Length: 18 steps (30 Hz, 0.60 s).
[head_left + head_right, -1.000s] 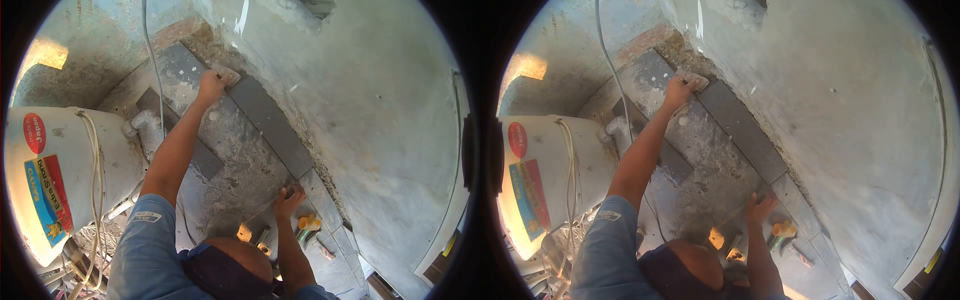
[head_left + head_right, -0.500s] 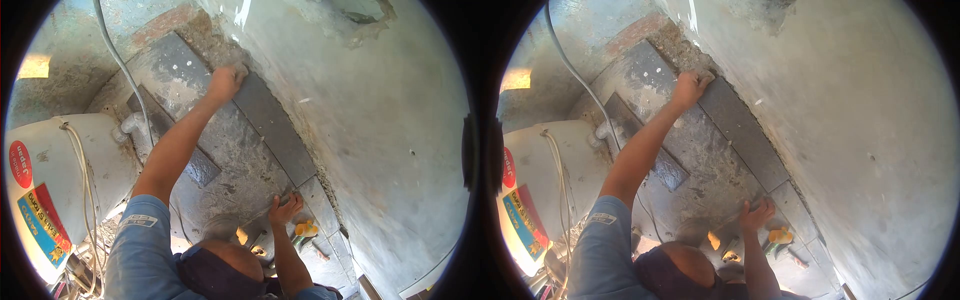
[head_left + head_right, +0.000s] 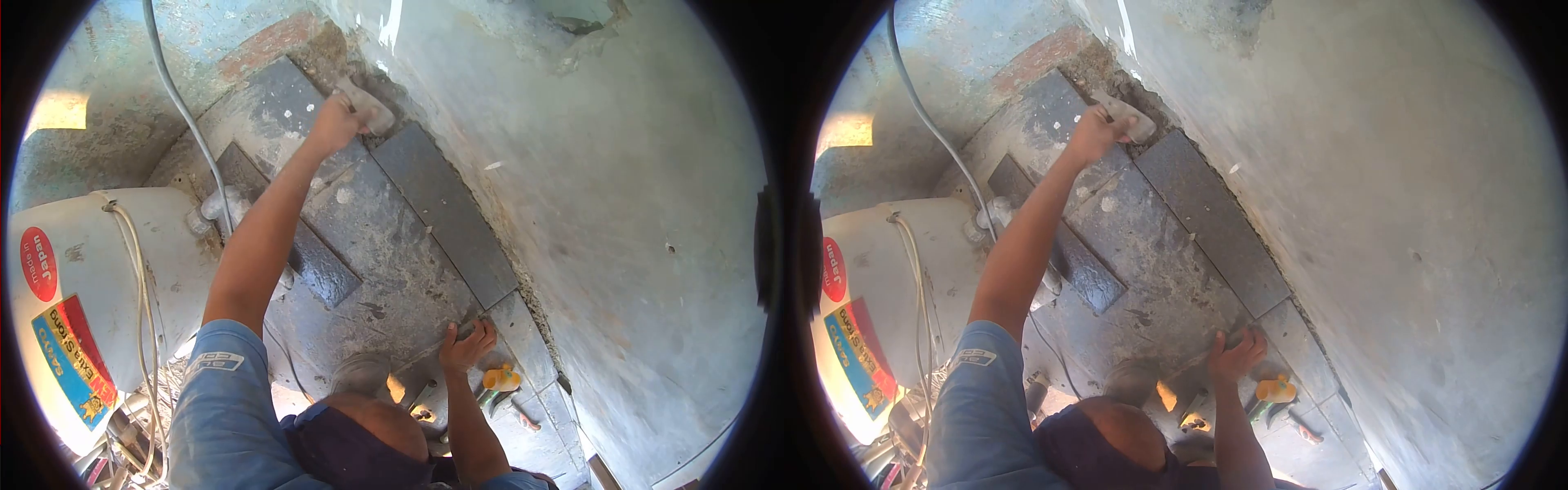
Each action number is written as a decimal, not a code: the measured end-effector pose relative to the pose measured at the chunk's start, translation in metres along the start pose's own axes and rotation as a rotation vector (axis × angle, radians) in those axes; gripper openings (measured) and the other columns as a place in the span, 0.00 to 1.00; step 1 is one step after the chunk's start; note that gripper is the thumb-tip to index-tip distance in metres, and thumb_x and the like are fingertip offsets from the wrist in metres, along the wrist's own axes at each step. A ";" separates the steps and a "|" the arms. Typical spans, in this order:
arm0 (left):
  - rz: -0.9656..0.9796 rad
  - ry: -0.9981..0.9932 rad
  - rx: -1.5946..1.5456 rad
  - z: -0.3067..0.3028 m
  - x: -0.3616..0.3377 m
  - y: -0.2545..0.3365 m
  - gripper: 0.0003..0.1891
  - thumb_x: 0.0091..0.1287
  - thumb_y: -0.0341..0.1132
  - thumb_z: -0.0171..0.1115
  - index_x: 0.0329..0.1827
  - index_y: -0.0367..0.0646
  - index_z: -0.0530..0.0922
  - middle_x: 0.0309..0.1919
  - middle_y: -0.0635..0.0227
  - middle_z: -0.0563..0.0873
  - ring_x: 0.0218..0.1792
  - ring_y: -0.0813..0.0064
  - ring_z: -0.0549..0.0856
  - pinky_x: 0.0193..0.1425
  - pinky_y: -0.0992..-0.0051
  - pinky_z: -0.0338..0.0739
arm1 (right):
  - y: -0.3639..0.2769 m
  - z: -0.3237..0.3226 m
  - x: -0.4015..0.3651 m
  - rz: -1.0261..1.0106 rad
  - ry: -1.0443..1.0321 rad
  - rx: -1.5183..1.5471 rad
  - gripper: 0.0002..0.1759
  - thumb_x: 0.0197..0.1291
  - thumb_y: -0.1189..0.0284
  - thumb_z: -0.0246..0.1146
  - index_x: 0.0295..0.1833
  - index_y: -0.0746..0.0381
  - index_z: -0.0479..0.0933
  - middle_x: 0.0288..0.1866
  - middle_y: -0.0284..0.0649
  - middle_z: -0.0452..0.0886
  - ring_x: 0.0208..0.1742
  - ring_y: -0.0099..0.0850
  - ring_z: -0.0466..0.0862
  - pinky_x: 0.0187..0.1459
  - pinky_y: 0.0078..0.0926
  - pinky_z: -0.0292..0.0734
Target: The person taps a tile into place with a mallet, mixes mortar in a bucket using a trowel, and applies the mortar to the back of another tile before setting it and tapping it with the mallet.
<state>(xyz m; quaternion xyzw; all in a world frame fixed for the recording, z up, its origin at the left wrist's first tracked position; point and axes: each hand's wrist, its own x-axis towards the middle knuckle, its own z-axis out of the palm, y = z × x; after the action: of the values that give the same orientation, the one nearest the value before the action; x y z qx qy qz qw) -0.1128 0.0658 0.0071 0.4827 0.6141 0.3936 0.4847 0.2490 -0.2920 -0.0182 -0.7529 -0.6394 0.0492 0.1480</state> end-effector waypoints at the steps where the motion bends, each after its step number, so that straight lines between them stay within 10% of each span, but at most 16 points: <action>1: -0.015 -0.027 0.074 0.006 -0.003 -0.008 0.07 0.70 0.32 0.65 0.41 0.36 0.85 0.32 0.68 0.89 0.31 0.82 0.84 0.36 0.77 0.80 | 0.000 0.000 0.000 0.001 0.001 -0.001 0.30 0.62 0.54 0.64 0.58 0.67 0.69 0.60 0.55 0.67 0.63 0.56 0.65 0.62 0.59 0.61; 8: 0.106 0.043 0.609 0.012 -0.015 -0.003 0.14 0.63 0.36 0.70 0.35 0.30 0.81 0.29 0.46 0.86 0.33 0.52 0.87 0.40 0.62 0.80 | 0.000 0.000 -0.001 -0.014 0.014 0.018 0.30 0.62 0.54 0.64 0.58 0.67 0.69 0.59 0.55 0.67 0.62 0.55 0.66 0.62 0.58 0.61; 14: 0.158 0.589 0.561 -0.031 0.013 0.021 0.16 0.63 0.41 0.70 0.33 0.31 0.83 0.28 0.46 0.86 0.29 0.56 0.87 0.35 0.64 0.79 | 0.001 -0.002 -0.001 0.001 0.005 0.011 0.30 0.62 0.54 0.65 0.59 0.66 0.69 0.59 0.54 0.67 0.63 0.55 0.66 0.62 0.58 0.61; 18: 0.160 0.375 0.378 0.002 -0.051 0.032 0.14 0.66 0.38 0.64 0.36 0.32 0.82 0.28 0.46 0.86 0.33 0.51 0.88 0.39 0.63 0.81 | -0.002 -0.002 0.000 0.031 -0.003 0.014 0.31 0.61 0.53 0.66 0.59 0.65 0.69 0.60 0.54 0.67 0.63 0.55 0.66 0.63 0.57 0.61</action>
<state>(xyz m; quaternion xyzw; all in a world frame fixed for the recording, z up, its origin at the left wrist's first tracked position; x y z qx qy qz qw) -0.1004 0.0235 0.0477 0.5301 0.7157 0.3914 0.2314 0.2481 -0.2917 -0.0157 -0.7617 -0.6274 0.0569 0.1515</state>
